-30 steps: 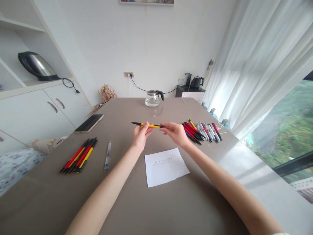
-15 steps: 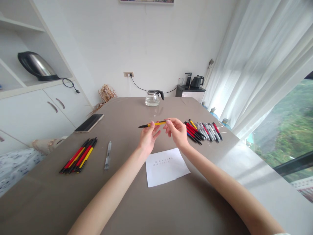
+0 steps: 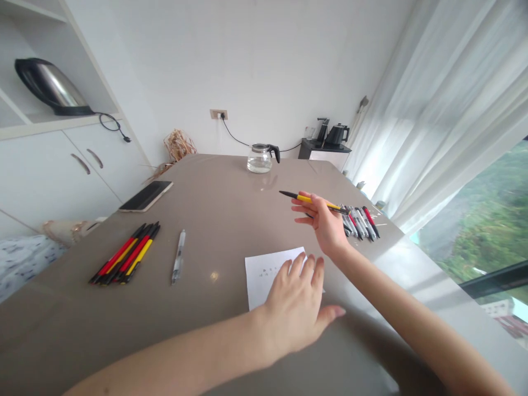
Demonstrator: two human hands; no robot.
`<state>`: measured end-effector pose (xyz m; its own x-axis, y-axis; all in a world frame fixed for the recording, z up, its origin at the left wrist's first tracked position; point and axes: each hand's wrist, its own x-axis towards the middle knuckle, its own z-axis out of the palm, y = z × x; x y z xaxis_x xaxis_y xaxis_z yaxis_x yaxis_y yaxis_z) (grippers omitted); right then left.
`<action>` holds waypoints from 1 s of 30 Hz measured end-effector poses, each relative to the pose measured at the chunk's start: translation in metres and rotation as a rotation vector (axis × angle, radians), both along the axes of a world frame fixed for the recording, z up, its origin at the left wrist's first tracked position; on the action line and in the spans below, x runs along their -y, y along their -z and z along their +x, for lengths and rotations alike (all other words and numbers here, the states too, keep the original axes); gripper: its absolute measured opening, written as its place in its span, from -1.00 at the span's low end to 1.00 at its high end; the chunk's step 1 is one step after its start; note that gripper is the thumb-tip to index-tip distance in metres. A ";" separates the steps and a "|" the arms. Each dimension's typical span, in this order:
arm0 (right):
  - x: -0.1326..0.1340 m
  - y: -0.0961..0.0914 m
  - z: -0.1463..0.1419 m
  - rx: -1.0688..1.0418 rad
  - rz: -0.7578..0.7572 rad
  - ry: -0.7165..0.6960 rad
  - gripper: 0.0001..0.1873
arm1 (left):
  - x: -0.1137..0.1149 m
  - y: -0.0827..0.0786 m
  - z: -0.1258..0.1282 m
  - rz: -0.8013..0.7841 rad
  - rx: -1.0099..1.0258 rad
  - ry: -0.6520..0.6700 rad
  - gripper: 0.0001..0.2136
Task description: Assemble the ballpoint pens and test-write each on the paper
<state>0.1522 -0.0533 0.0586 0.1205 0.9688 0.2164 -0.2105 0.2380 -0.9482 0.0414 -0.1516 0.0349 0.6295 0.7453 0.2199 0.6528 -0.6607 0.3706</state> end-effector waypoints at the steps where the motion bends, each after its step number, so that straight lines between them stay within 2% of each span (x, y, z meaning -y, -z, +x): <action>1: 0.005 0.004 0.003 0.047 -0.039 -0.040 -0.66 | 0.009 0.006 -0.002 0.067 -0.117 0.002 -0.38; 4: 0.022 0.028 0.006 0.180 -0.170 -0.173 -0.71 | 0.024 0.027 -0.008 0.157 -0.324 -0.008 -0.25; 6: 0.032 0.046 0.005 0.206 -0.224 -0.190 -0.74 | 0.025 0.038 -0.010 0.185 -0.376 -0.015 -0.22; 9: 0.040 0.064 0.003 0.246 -0.234 -0.211 -0.79 | 0.023 0.044 -0.011 0.185 -0.394 -0.033 -0.21; 13: 0.037 0.067 0.003 0.327 -0.238 -0.254 -0.77 | 0.022 0.043 -0.011 0.173 -0.407 -0.031 -0.20; 17: 0.031 0.071 0.006 0.614 -0.181 -0.136 -0.80 | 0.021 0.044 -0.013 0.159 -0.408 -0.030 -0.20; 20: 0.030 0.075 0.007 0.752 -0.119 -0.084 -0.84 | 0.020 0.043 -0.014 0.126 -0.396 -0.009 -0.24; 25: 0.034 0.076 0.005 0.831 -0.133 -0.024 -0.75 | 0.020 0.045 -0.014 0.115 -0.372 0.001 -0.25; 30: 0.038 0.078 0.004 0.851 -0.148 -0.032 -0.80 | 0.020 0.048 -0.012 0.118 -0.396 -0.021 -0.21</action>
<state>0.1558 -0.0910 -0.0197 -0.0533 0.9943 0.0923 0.5811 0.1061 -0.8069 0.0291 -0.1717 -0.0129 0.6677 0.7428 0.0485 0.7433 -0.6689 0.0109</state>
